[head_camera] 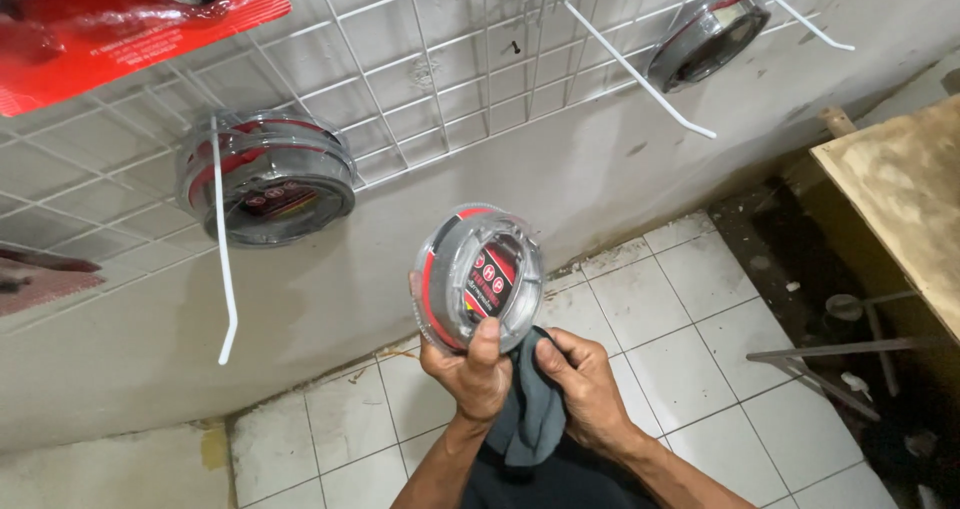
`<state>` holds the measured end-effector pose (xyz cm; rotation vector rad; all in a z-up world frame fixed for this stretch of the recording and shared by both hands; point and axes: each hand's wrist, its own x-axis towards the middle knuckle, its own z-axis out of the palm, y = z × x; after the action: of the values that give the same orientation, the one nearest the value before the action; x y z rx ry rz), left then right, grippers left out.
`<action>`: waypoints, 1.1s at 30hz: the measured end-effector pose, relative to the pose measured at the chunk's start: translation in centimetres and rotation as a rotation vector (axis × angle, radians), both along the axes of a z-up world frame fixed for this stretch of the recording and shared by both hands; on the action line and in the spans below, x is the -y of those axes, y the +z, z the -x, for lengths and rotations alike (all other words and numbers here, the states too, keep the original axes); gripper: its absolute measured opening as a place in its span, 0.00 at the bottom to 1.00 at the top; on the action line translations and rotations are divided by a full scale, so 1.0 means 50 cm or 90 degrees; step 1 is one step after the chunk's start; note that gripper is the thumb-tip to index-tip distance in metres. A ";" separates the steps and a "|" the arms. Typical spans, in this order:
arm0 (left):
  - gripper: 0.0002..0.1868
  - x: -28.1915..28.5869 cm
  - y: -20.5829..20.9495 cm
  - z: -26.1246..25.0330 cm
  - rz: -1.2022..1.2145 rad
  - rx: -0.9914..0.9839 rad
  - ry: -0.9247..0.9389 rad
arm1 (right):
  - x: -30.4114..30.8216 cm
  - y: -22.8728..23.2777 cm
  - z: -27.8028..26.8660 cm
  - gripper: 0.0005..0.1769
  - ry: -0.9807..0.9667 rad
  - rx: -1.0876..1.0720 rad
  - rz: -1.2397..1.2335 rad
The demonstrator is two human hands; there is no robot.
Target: Wiping a packaged motorcycle part with a cloth and hanging it on a wall rack.
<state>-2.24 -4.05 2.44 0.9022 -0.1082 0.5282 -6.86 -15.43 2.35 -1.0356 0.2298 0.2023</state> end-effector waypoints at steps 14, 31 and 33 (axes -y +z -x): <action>0.61 -0.042 -0.031 0.017 0.192 0.036 -0.265 | 0.035 0.002 -0.071 0.20 -0.027 0.057 -0.055; 0.37 -0.139 -0.144 -0.014 0.349 -0.268 -0.497 | 0.122 -0.041 -0.040 0.44 0.029 -0.030 0.165; 0.35 -0.162 -0.106 -0.021 0.427 -0.137 -0.621 | 0.152 -0.109 -0.010 0.49 0.155 -0.221 0.134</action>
<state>-1.20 4.04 -2.85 0.1690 -0.1479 -0.4363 -6.36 -23.02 -3.12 -1.2340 0.4467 0.5903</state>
